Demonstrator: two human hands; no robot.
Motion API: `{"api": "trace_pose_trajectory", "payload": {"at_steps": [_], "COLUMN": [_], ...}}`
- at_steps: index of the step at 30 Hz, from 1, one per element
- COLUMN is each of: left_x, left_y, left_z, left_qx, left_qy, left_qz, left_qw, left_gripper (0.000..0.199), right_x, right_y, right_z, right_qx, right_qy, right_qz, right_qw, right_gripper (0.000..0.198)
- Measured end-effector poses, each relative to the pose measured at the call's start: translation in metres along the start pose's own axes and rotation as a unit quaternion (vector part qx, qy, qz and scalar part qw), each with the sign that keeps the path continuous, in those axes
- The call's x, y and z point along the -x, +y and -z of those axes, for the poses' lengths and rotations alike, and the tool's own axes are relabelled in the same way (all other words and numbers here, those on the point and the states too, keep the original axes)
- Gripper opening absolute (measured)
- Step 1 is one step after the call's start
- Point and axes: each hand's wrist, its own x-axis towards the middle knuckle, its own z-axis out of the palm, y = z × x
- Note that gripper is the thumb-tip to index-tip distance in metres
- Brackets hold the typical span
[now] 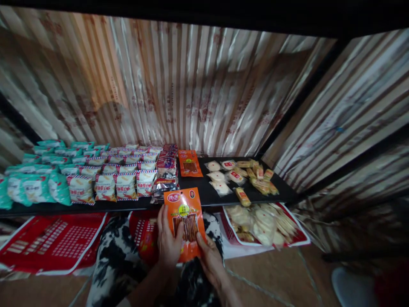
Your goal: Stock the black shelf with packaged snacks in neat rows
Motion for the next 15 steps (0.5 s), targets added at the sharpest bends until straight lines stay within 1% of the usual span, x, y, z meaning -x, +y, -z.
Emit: {"api": "trace_pose_trajectory", "payload": {"at_steps": [4,9,12,15], "left_x": [-0.007,-0.025,-0.038,-0.052], "left_y": [0.003,0.006,0.01,0.015], "left_z": [-0.023,-0.049,-0.065,-0.078], "left_qx": [0.024,0.045,0.052,0.045], "left_qy": [-0.011,-0.034,-0.033,-0.037], "left_qz": [0.0,0.014,0.01,0.019], "left_qw": [1.0,0.998,0.998,0.998], "left_gripper": [0.047,0.039,0.037,0.037], "right_x": [-0.014,-0.037,-0.052,-0.068], "right_y": [-0.012,-0.03,-0.041,-0.053], "right_z": [0.005,0.012,0.017,0.023], "right_qx": [-0.025,-0.031,-0.002,0.06], "right_qy": [0.021,0.029,0.039,0.048], "right_qz": [0.01,0.026,0.039,0.064], "right_qw": [0.999,0.999,0.998,0.995], "right_gripper": [0.041,0.042,0.04,0.043]}}
